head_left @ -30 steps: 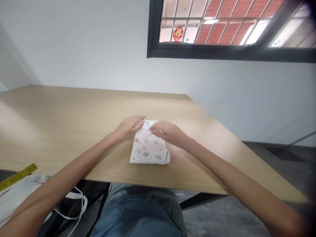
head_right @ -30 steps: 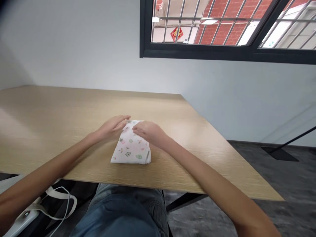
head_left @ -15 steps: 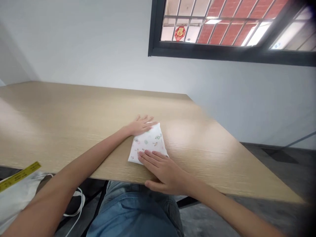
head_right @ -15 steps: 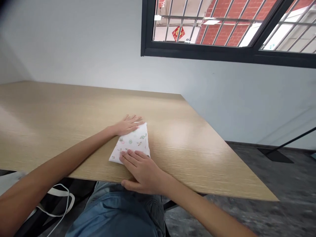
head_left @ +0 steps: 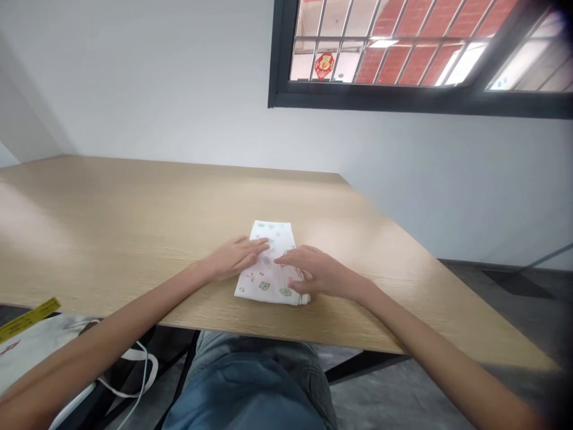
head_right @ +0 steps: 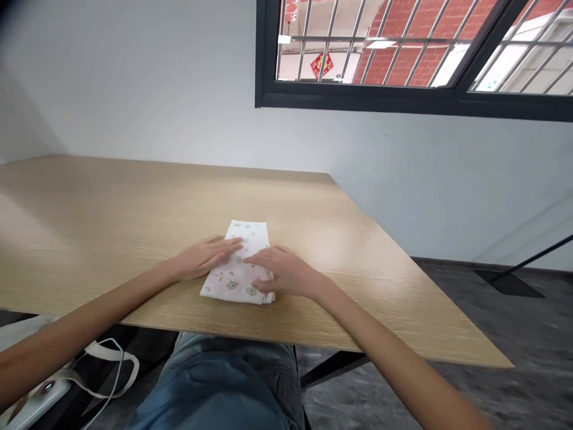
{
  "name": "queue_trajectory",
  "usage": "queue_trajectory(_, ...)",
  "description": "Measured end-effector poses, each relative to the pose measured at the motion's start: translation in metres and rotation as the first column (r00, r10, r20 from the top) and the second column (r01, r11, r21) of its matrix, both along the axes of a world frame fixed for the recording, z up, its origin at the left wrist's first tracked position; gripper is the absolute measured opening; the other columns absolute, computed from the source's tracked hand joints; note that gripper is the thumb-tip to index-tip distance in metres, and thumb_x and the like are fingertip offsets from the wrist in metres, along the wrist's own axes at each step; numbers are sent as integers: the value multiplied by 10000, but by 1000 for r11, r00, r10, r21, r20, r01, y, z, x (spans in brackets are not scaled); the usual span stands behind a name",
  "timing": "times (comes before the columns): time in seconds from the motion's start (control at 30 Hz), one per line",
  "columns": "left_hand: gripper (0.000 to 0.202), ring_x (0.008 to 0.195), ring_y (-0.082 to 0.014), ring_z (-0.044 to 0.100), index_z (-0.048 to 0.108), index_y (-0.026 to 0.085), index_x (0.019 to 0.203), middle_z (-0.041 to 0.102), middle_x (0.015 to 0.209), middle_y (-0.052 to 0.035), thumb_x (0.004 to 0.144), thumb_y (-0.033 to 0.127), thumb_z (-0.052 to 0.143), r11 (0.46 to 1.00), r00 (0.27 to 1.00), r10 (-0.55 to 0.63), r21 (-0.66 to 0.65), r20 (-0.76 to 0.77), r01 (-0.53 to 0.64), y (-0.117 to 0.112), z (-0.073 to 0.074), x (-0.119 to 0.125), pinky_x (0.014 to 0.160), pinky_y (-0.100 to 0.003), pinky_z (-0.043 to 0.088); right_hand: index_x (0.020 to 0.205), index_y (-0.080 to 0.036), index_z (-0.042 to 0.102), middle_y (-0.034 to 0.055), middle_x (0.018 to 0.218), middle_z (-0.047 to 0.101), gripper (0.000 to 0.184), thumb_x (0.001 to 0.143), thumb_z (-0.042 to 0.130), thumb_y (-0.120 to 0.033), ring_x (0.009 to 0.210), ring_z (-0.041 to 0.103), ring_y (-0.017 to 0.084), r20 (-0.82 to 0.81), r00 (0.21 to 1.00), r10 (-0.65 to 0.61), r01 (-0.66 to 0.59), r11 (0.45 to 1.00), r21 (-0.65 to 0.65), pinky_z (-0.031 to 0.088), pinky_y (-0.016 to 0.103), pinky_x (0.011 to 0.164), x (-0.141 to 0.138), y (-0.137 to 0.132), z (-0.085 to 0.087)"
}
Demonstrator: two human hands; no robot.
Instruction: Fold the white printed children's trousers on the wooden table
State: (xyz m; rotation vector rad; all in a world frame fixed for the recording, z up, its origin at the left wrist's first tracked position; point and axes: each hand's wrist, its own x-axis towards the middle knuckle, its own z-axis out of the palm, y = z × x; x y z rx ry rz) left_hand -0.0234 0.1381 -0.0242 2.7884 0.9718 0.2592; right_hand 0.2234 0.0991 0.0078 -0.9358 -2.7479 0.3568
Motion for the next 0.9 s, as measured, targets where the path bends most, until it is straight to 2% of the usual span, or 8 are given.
queue_trajectory(0.1,502,1334,-155,188,280,234,1386,241,1441,7,948,467,203,991,1000,-5,-130,0,5,-28,0,-12,1110,-345,92,1232,-145,516,104,1300,447,553,708,652,-256,1218,369,244,60,998,6,-2,998,-66,312,396,1015,6,-6,-5)
queue_trajectory(0.2,860,1351,-258,90,153,237,1421,126,1470,-27,757,655,506,985,1000,4,-174,0,-4,-60,-3,-20,1106,-425,103,1345,-168,386,89,1423,263,752,656,667,-277,1315,199,266,96,995,-13,26,990,-140,248,419,1060,11,-31,-8)
queue_trajectory(0.27,1011,1347,-286,98,122,228,1426,129,1471,-51,656,601,659,988,1000,-24,-154,15,26,-84,-6,-23,1100,-447,134,1390,-173,301,88,1432,240,818,651,645,-248,1320,188,262,57,997,-51,60,984,-167,260,410,1059,14,-54,-12)
queue_trajectory(0.43,451,1218,-166,405,383,285,1308,461,1316,0,874,169,427,997,972,-66,-33,225,75,-130,-14,-23,1048,-343,265,1395,-164,264,104,1396,316,741,703,525,-121,1289,280,213,-85,990,-111,95,981,-171,327,348,1031,20,-105,-31)
queue_trajectory(0.5,336,1056,-154,531,511,256,1165,586,1159,-3,886,142,361,997,939,-24,-59,344,48,-136,-14,-20,956,-317,342,1329,-166,369,114,1324,421,596,745,474,-115,1216,397,205,-201,967,-158,126,979,-163,387,330,976,18,-114,-38)
queue_trajectory(0.57,235,842,-163,576,587,207,943,650,911,-12,900,226,357,985,887,141,-152,440,-82,-133,-15,-14,811,-303,400,1190,-177,487,104,1155,558,394,797,457,-170,1046,536,197,-336,904,-263,212,960,-182,464,300,848,12,-112,-42)
queue_trajectory(0.7,420,629,-164,494,486,170,632,521,611,0,888,469,340,797,650,596,-446,471,-408,-108,-17,4,565,-259,356,872,-173,533,13,682,577,231,874,429,-380,607,544,150,-494,695,-522,474,850,-231,426,242,529,-11,-84,-40)
queue_trajectory(0.9,302,655,-195,516,526,150,801,544,694,-29,843,409,377,622,492,782,-524,382,-581,-84,-20,21,581,-287,370,716,-193,436,-15,603,490,250,885,383,-370,552,475,148,-421,588,-691,638,716,-283,341,245,486,-39,-44,-28)
